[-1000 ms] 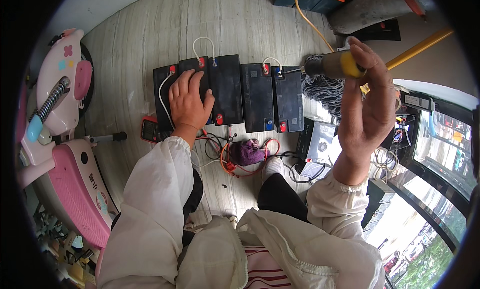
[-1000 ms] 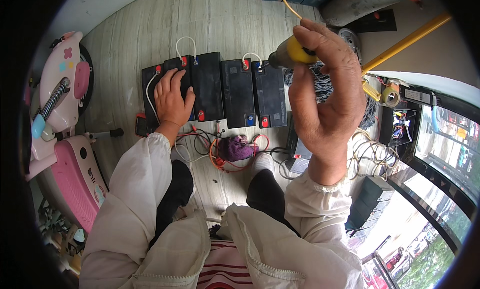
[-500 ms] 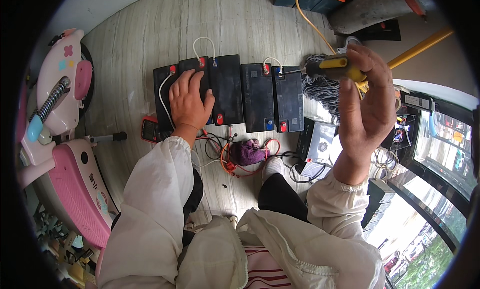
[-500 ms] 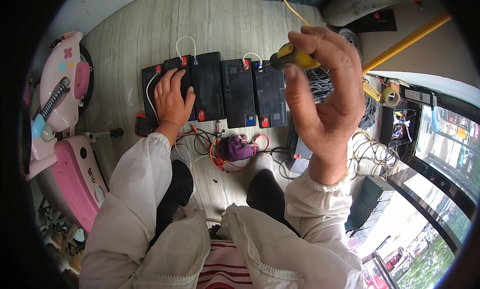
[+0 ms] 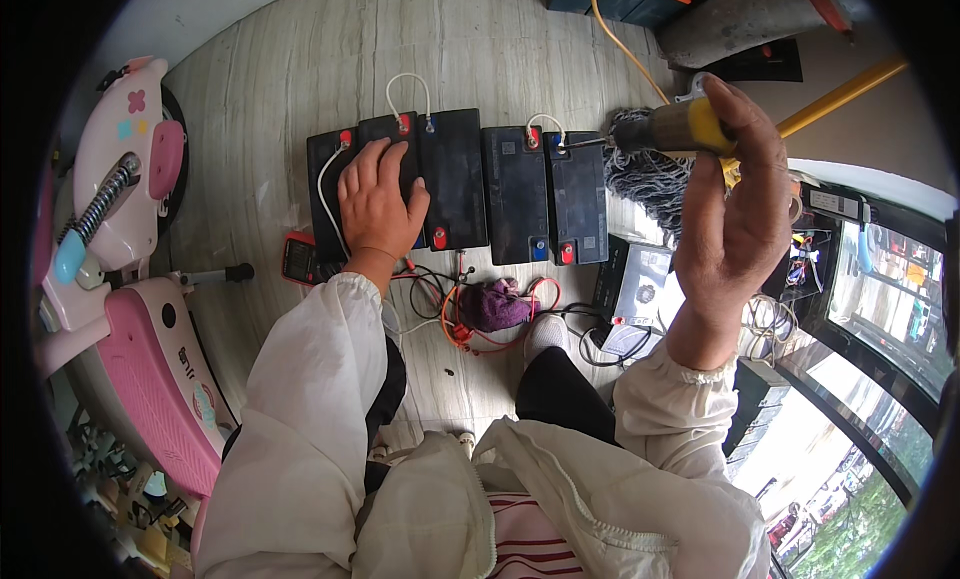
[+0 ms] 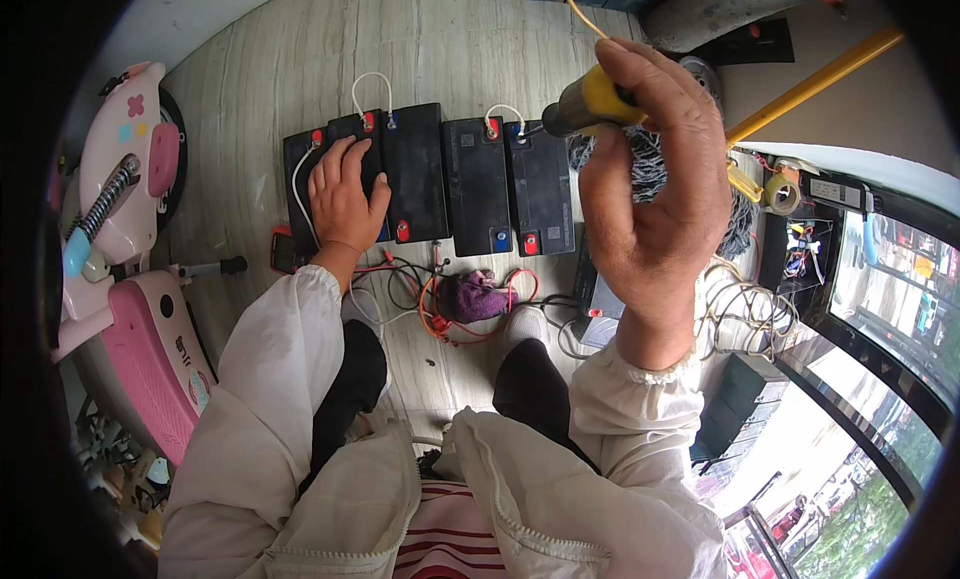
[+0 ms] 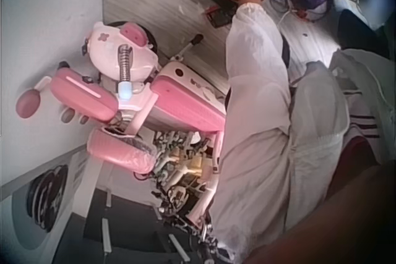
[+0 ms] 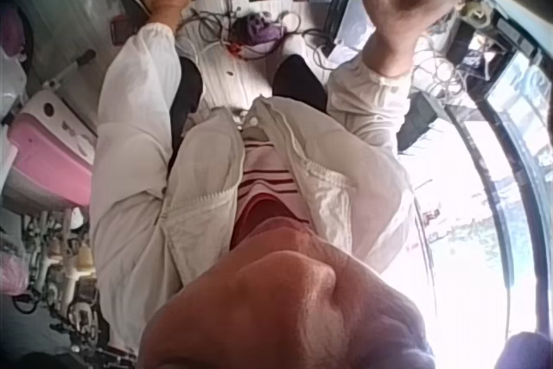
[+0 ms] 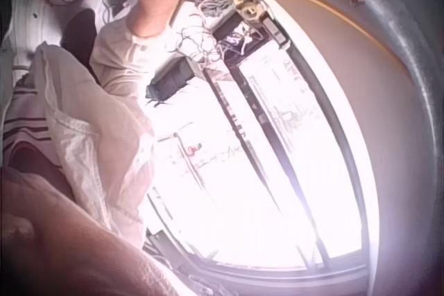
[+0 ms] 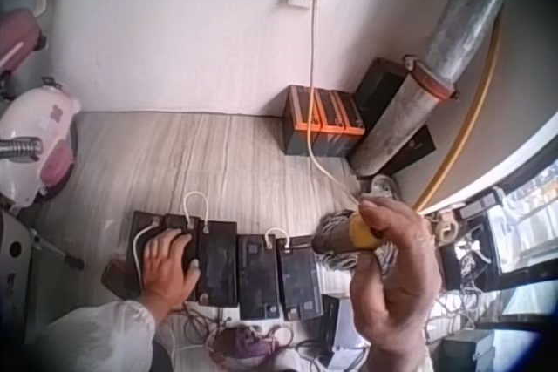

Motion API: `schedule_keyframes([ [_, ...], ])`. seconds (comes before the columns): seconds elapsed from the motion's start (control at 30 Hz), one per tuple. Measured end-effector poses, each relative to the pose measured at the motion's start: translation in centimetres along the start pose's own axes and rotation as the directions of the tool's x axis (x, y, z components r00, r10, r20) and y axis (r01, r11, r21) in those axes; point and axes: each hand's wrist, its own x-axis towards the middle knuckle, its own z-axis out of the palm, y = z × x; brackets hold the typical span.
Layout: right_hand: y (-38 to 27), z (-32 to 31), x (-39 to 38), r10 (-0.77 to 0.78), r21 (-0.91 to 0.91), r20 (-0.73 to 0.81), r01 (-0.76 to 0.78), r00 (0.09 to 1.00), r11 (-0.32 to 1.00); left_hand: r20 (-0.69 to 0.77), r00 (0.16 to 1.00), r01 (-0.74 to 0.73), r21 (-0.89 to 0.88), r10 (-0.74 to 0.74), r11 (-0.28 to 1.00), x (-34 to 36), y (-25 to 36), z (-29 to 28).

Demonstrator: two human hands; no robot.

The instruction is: The person is sitting on the floor and using a screwdriver to tighten connections on a series of black batteries. A multimeter is placed nearby, and the person occasionally adjusts the wires and terminals.

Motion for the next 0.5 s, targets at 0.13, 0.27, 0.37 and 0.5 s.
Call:
schedule_keyframes([
  [0.13,-0.66,0.03,0.03,-0.031,-0.124,0.009,0.032,0.999,0.992,0.002,1.0,0.0,0.0,0.0,1.0,-0.01,0.03,0.03],
  [0.27,-0.58,-0.28,-0.26,-0.009,-0.176,0.027,0.013,1.0,0.984,0.001,1.0,-0.002,0.003,0.002,1.0,0.02,-0.03,0.07],
  [0.37,-0.5,-0.35,0.11,0.009,-0.044,0.041,-0.007,0.999,0.999,-0.001,1.0,-0.003,0.003,0.003,1.0,-0.02,-0.06,0.04],
  [0.5,-0.72,0.1,-0.05,0.06,0.112,0.016,-0.061,0.998,0.992,-0.014,1.0,-0.009,-0.005,0.009,1.0,0.13,0.09,0.08],
])
